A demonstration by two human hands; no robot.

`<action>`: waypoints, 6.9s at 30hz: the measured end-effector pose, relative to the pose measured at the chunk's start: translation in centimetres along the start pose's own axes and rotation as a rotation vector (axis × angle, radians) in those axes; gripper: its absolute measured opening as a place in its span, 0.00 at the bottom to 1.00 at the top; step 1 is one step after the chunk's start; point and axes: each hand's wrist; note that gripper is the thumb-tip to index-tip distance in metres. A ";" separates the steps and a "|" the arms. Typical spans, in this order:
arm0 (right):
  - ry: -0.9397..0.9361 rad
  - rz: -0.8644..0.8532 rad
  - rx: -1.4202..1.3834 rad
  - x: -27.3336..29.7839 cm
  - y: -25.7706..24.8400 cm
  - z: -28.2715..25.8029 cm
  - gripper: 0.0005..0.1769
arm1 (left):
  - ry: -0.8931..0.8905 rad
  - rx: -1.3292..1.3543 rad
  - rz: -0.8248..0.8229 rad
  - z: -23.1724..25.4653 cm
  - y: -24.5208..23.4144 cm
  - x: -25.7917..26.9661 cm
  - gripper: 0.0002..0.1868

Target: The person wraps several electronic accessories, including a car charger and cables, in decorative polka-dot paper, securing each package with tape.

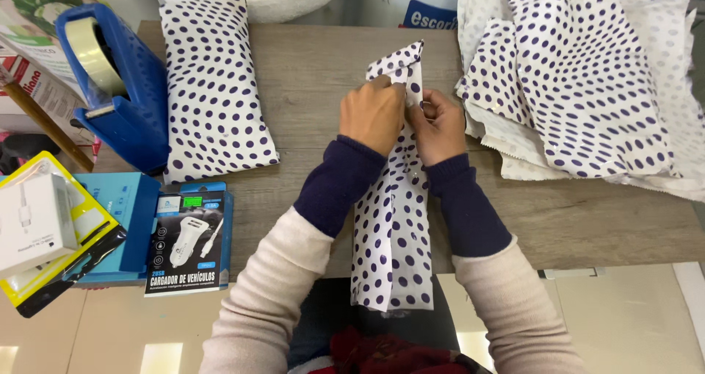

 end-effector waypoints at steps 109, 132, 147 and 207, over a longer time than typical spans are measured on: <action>-0.554 0.469 0.892 0.0 -0.3 0.1 0.07 | 0.138 -0.255 0.301 0.0 1.6 1.9 0.09; 0.272 0.106 -0.145 -2.1 -1.7 5.3 0.11 | 0.087 -0.036 0.034 3.6 2.8 3.4 0.08; 0.428 0.056 -0.094 -1.4 -0.6 3.1 0.07 | 0.195 0.474 -0.081 -8.4 3.9 0.1 0.14; -0.786 0.146 0.298 2.9 -0.6 -3.0 0.18 | 0.322 1.027 0.632 0.8 -11.8 -2.8 0.36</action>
Point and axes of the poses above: each hand's wrist, its own x-axis away from the middle knuckle, its own y-axis out of the palm, z = x × y, and after that the axes turned 8 degrees about -z, right-handed
